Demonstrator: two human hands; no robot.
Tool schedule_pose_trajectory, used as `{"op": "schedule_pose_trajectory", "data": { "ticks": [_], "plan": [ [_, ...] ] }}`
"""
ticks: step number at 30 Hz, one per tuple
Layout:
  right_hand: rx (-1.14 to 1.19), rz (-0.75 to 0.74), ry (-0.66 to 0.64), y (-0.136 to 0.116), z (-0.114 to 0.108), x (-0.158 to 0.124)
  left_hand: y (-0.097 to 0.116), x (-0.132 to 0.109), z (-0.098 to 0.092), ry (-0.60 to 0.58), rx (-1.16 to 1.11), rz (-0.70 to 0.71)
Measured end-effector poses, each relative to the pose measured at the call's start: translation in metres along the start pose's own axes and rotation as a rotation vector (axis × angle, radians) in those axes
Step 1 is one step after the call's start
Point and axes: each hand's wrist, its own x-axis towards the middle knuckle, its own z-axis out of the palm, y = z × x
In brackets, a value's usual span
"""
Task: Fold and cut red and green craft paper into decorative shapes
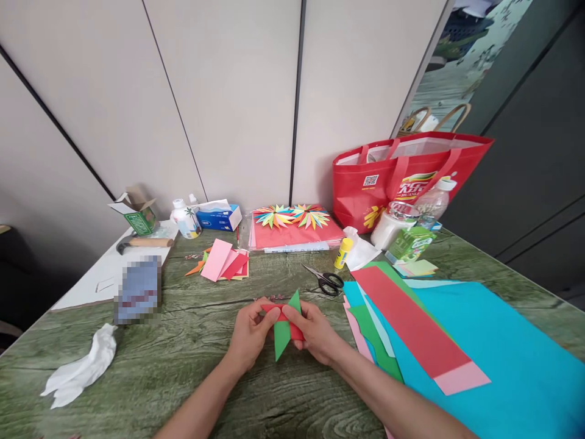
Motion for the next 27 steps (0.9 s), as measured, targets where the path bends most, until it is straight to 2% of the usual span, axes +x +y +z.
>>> {"op": "schedule_pose_trajectory", "data": {
  "ticks": [3,7,10,13,19,24,27],
  "plan": [
    [0.031,0.008,-0.017,0.0,-0.001,0.001,0.0,0.0,0.001,0.008,0.03,-0.012],
    [-0.104,-0.098,0.042,-0.002,-0.002,0.001,0.001,0.003,0.0,0.092,0.058,-0.067],
    [-0.115,-0.14,-0.069,-0.008,-0.004,0.001,0.002,0.006,-0.003,0.218,-0.004,-0.075],
    [-0.149,-0.114,-0.191,-0.011,-0.006,0.0,0.007,0.008,-0.005,0.264,-0.079,-0.081],
    [-0.18,-0.075,-0.251,-0.007,-0.007,-0.002,0.015,0.006,-0.003,0.066,-0.107,-0.315],
    [-0.242,-0.061,-0.273,-0.012,-0.007,-0.004,0.019,0.006,-0.004,0.035,-0.132,-0.368],
    [-0.249,0.014,-0.243,-0.012,-0.008,-0.004,0.021,0.006,-0.005,-0.009,-0.168,-0.405]
  ]
}}
